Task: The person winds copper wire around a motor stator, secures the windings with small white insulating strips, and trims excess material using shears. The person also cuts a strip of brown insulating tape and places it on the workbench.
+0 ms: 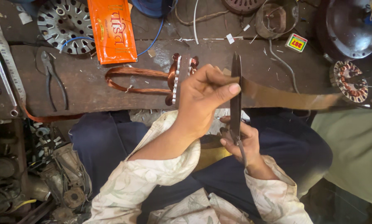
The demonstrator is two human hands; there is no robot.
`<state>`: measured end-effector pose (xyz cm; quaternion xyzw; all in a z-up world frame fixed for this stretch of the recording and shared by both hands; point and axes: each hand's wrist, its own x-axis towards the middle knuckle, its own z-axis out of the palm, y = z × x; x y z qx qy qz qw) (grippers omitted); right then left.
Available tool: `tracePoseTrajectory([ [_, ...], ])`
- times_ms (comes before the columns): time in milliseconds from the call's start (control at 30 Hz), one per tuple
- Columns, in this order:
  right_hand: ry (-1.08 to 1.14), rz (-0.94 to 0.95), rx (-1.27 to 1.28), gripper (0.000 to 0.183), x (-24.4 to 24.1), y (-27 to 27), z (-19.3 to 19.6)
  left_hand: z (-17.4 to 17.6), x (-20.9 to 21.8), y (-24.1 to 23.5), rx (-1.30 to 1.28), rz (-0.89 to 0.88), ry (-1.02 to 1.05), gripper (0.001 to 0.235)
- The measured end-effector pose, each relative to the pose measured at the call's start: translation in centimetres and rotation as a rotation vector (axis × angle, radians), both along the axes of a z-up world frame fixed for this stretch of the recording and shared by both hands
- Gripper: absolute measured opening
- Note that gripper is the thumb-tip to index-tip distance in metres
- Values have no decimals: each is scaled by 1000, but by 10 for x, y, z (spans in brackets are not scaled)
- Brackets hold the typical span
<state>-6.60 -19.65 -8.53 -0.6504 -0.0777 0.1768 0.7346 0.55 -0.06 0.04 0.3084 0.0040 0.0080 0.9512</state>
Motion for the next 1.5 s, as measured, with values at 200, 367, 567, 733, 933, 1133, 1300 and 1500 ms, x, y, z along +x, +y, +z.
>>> tracePoseTrajectory([
  [200, -123, 65, 168, 62, -20, -21, 1, 7, 26, 4, -45, 307, -20, 15],
  [367, -112, -212, 463, 63, -35, -33, 20, 16, 24, -23, 996, 522, -146, 15],
  [567, -11, -285, 647, 71, -27, -38, 37, 1, 55, -47, 1302, 592, -132, 42],
  [733, -129, -302, 532, 66, -27, -31, 36, 4, 62, -48, 999, 631, 6, 23],
  [933, 78, -226, 362, 66, -33, -13, 39, 38, 45, -44, 481, 607, -76, 25],
  [1133, 115, -62, 286, 67, -23, 3, 37, 42, 12, -34, 331, 291, 113, 23],
  [1300, 132, -68, 275, 66, -17, 5, 33, 31, -2, -19, 413, 178, 173, 23],
  [1500, 151, -65, 158, 64, -14, 2, 30, 24, -3, -12, 324, 113, 214, 25],
])
